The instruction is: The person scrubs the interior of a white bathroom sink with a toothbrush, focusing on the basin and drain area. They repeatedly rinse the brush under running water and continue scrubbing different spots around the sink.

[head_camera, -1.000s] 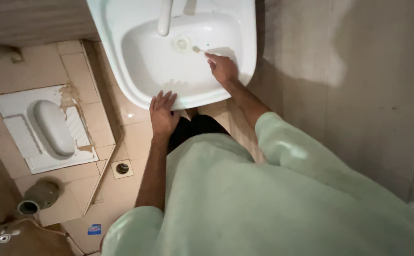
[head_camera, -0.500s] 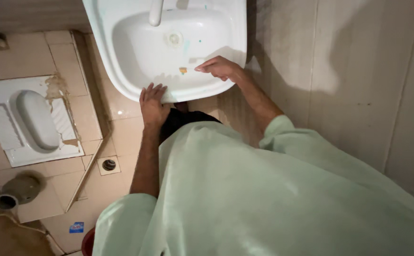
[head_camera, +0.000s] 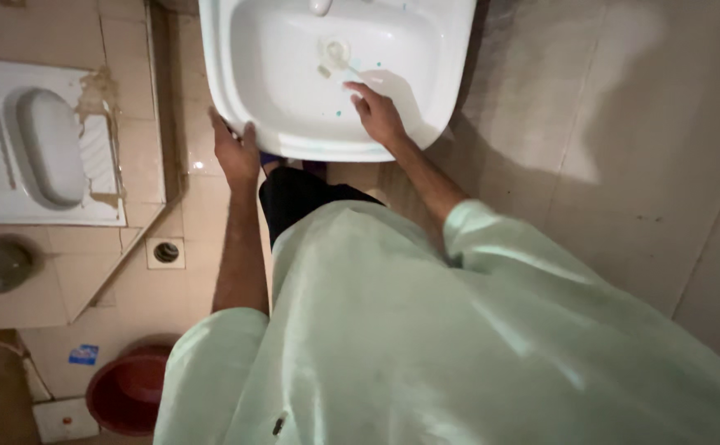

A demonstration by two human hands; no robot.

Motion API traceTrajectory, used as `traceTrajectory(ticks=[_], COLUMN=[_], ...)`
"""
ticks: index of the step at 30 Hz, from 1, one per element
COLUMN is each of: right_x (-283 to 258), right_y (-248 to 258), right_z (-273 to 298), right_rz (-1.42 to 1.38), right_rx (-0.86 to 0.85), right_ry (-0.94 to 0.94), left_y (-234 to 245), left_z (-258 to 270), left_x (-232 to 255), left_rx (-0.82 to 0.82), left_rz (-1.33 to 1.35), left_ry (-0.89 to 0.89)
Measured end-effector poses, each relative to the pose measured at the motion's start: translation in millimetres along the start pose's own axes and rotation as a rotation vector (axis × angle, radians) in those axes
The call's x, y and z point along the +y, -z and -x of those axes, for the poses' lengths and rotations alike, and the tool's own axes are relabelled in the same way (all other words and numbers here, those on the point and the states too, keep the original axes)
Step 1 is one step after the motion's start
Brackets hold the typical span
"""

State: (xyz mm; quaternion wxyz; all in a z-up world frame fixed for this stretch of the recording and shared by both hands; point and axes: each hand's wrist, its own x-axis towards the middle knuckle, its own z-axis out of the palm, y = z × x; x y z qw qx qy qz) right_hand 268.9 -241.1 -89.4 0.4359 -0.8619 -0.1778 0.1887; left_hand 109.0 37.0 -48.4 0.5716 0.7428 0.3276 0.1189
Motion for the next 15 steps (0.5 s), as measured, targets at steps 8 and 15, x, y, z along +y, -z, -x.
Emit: traceTrajectory(ticks=[8, 15], right_x=[4, -26], right_y=[14, 12], right_z=[32, 23], right_rz=[0.358, 0.15], right_rx=[-0.217, -0.372], right_ry=[-0.235, -0.56], left_y=[-5, -2], left_z=[18, 15], left_x=[-4, 22], left_rx=[-0.028, -0.05], left_rz=[0.305, 0.289], left_ry=[0.327, 0.335])
